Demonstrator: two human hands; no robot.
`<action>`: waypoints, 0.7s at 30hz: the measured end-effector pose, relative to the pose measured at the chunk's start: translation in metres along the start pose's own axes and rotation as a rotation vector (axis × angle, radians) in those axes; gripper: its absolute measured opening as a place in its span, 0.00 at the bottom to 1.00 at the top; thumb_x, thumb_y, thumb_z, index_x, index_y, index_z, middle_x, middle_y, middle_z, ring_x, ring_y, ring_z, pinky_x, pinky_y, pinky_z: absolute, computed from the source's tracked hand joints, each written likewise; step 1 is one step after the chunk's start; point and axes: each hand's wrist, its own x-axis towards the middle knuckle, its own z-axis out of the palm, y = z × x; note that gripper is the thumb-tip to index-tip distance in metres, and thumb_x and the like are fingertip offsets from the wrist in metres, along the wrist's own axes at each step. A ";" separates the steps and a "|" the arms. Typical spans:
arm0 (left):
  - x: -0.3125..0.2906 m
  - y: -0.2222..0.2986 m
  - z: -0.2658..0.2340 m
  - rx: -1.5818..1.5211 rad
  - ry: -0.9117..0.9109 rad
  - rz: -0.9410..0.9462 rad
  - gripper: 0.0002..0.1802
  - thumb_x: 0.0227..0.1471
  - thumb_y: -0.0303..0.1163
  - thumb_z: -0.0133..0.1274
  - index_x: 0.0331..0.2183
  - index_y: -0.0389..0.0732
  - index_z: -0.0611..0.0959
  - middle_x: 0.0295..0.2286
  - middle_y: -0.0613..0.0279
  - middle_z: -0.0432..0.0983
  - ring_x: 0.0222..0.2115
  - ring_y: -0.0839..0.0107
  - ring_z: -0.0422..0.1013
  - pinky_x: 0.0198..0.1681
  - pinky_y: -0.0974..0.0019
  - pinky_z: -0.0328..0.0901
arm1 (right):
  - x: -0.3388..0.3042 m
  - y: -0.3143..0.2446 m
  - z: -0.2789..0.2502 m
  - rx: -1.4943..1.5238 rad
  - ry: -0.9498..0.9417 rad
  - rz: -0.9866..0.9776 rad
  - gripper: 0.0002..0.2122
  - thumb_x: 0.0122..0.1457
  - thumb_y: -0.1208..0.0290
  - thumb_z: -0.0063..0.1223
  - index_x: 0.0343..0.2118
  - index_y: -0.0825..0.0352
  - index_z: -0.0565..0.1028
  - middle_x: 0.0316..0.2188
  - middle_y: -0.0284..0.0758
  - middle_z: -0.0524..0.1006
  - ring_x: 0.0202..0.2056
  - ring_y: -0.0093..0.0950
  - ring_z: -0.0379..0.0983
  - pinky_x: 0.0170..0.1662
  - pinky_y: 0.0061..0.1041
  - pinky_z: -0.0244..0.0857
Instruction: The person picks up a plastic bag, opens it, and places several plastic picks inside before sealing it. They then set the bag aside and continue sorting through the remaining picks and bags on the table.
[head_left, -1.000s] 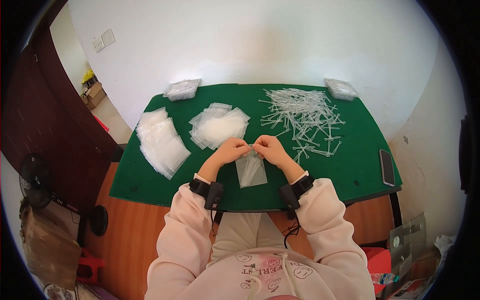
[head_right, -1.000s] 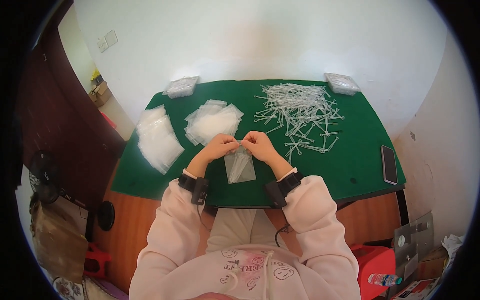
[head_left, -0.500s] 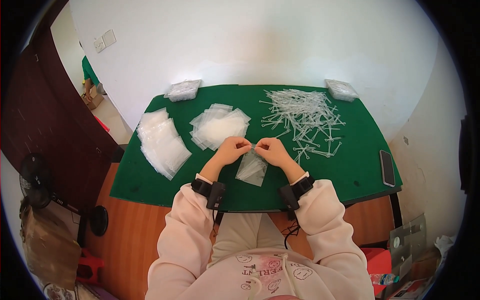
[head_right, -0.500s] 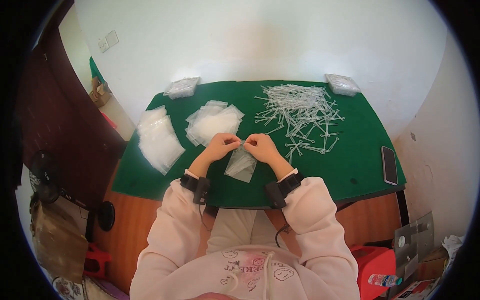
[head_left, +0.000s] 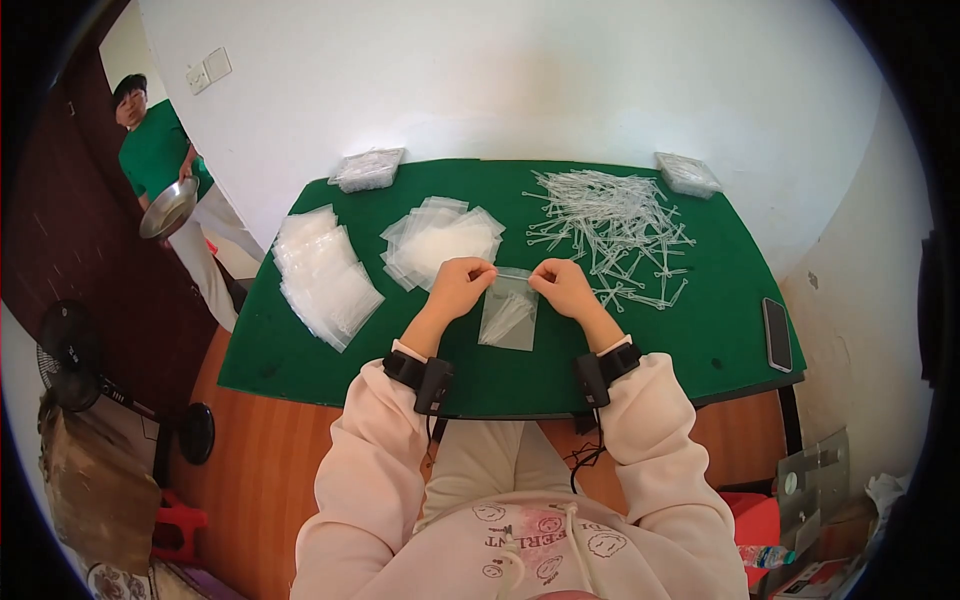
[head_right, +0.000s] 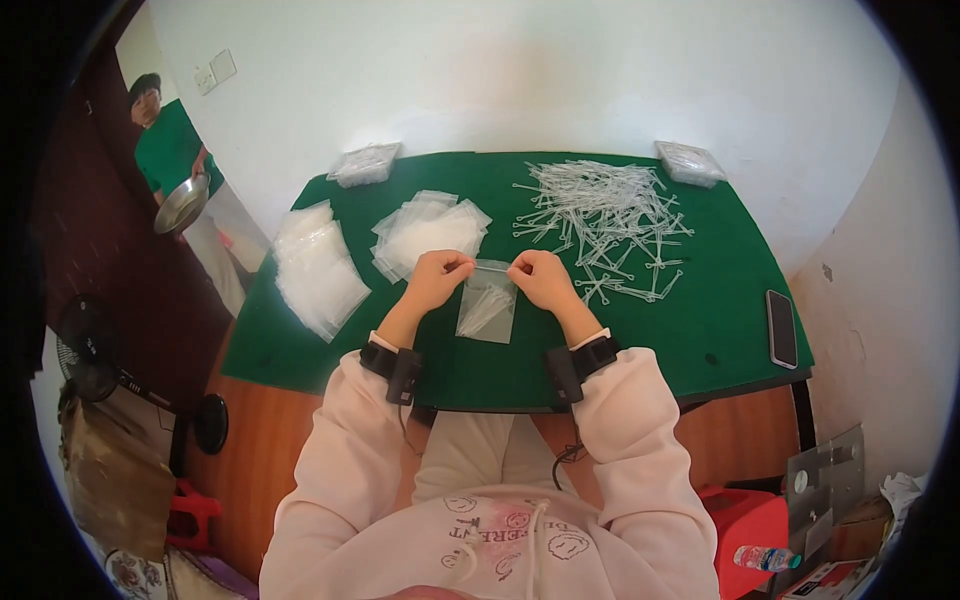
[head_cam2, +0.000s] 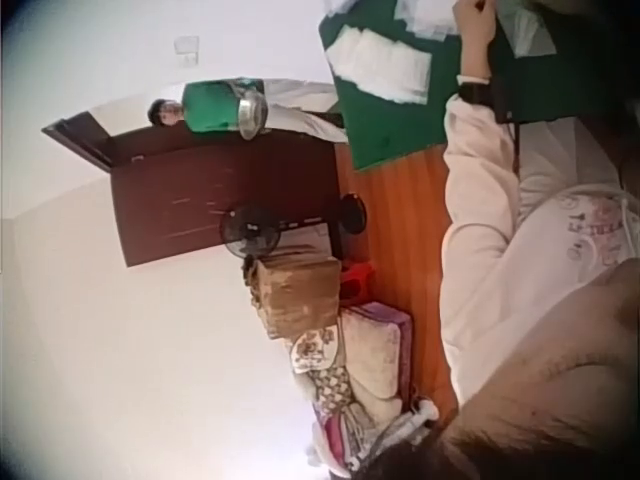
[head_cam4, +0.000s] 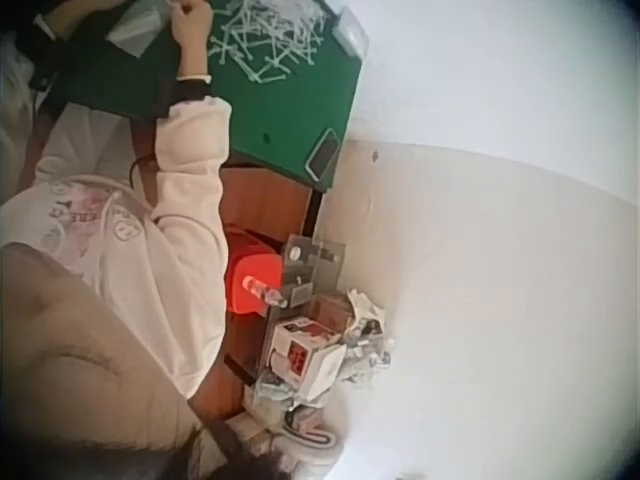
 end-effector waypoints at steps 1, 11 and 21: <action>0.000 0.001 -0.001 0.022 -0.017 -0.024 0.08 0.45 0.29 0.53 0.26 0.34 0.80 0.19 0.67 0.73 0.21 0.82 0.65 0.25 0.76 0.61 | 0.000 -0.001 0.001 -0.001 -0.001 0.000 0.07 0.45 0.70 0.53 0.22 0.70 0.74 0.15 0.34 0.72 0.18 0.23 0.67 0.24 0.22 0.61; -0.005 0.016 0.009 0.173 -0.113 0.180 0.08 0.44 0.30 0.52 0.23 0.34 0.78 0.16 0.61 0.71 0.18 0.76 0.63 0.22 0.71 0.59 | -0.008 -0.013 0.019 0.043 -0.093 -0.181 0.06 0.46 0.72 0.51 0.22 0.69 0.72 0.18 0.37 0.71 0.21 0.31 0.67 0.26 0.26 0.61; -0.003 0.014 0.002 0.171 -0.188 0.091 0.09 0.43 0.31 0.52 0.24 0.34 0.77 0.15 0.60 0.70 0.17 0.75 0.63 0.22 0.70 0.59 | -0.007 -0.009 0.010 -0.010 -0.082 -0.088 0.07 0.47 0.70 0.51 0.23 0.69 0.73 0.20 0.38 0.72 0.23 0.32 0.69 0.27 0.27 0.62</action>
